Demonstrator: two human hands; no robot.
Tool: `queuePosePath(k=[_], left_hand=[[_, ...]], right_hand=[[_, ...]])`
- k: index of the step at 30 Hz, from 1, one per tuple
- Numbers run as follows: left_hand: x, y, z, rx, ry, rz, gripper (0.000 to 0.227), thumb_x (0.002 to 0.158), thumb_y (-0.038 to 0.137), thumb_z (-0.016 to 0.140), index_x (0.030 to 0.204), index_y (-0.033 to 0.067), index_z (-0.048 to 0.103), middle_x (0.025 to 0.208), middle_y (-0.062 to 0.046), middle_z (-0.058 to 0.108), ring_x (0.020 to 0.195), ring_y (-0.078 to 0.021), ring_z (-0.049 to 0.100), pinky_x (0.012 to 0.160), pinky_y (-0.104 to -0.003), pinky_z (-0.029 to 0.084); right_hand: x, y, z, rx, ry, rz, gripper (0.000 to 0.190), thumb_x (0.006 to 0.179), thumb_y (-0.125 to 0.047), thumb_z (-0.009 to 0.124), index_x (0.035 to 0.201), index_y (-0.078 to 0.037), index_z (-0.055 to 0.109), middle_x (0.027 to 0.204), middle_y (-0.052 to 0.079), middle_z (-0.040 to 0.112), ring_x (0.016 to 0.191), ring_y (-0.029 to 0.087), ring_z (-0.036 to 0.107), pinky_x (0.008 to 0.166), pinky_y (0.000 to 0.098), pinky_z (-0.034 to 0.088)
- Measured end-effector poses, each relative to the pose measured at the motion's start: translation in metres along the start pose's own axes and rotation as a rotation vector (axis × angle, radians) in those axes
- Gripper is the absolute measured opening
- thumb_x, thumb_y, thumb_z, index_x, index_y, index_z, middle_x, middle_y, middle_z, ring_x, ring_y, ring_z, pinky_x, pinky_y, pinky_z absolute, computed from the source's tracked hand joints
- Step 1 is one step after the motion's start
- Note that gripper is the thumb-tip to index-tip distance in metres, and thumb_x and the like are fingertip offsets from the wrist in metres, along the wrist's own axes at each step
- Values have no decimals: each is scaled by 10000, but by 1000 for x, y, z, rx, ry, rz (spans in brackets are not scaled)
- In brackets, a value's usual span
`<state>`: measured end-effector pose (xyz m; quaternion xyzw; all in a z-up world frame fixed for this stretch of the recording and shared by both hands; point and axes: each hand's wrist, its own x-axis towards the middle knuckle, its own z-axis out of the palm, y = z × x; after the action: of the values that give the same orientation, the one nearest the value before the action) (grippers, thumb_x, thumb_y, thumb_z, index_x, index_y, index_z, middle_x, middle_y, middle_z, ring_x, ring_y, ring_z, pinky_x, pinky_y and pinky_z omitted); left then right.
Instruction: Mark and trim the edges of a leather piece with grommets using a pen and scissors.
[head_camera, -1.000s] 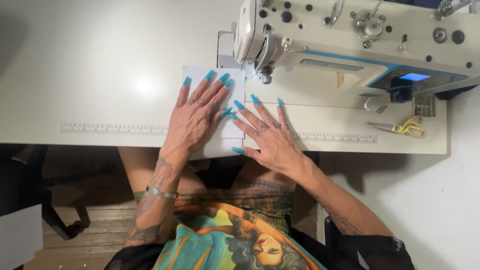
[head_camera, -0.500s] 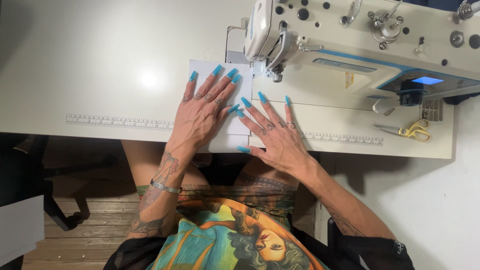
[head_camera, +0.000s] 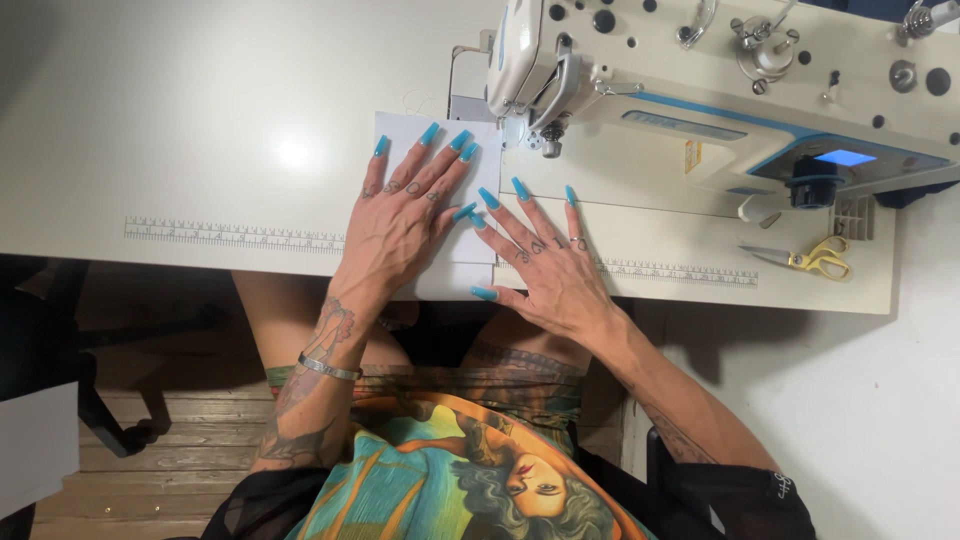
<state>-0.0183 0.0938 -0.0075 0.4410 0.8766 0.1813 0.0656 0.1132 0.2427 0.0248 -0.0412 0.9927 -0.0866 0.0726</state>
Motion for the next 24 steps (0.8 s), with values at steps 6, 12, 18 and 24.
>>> queuePosePath(k=[6,12,18,24], left_hand=[[1,-6,4,17,-8,5,497,896,476,248,1367,317,233,1421,104,221,1325,-145,145,1077,-444,45],[0,-6,0,17,-20,14,489,905,454,246,1367,292,257,1420,86,232,1325,-152,148,1075,-438,46],[-1,-10,-10,39,-6,128,494,916,433,208,1366,234,235,1415,42,223,1321,-176,132,1064,-439,21],[-3,-17,-4,53,52,235,471,942,340,258,1371,145,259,1413,-9,244,1310,-231,156,1045,-451,26]], right_hand=[[1,-2,1,-33,26,-13,671,810,-648,284,1385,-337,131,1457,-71,97,1337,223,60,1013,588,71],[-2,-5,4,-79,72,-23,688,804,-659,294,1388,-330,136,1460,-72,87,1338,222,50,1016,587,68],[-11,-2,15,-172,199,-124,626,838,-614,299,1357,-268,243,1416,-52,222,1315,244,155,1002,618,127],[-22,3,29,-144,384,-222,521,909,-477,371,1319,-157,375,1352,5,391,1245,281,390,994,630,209]])
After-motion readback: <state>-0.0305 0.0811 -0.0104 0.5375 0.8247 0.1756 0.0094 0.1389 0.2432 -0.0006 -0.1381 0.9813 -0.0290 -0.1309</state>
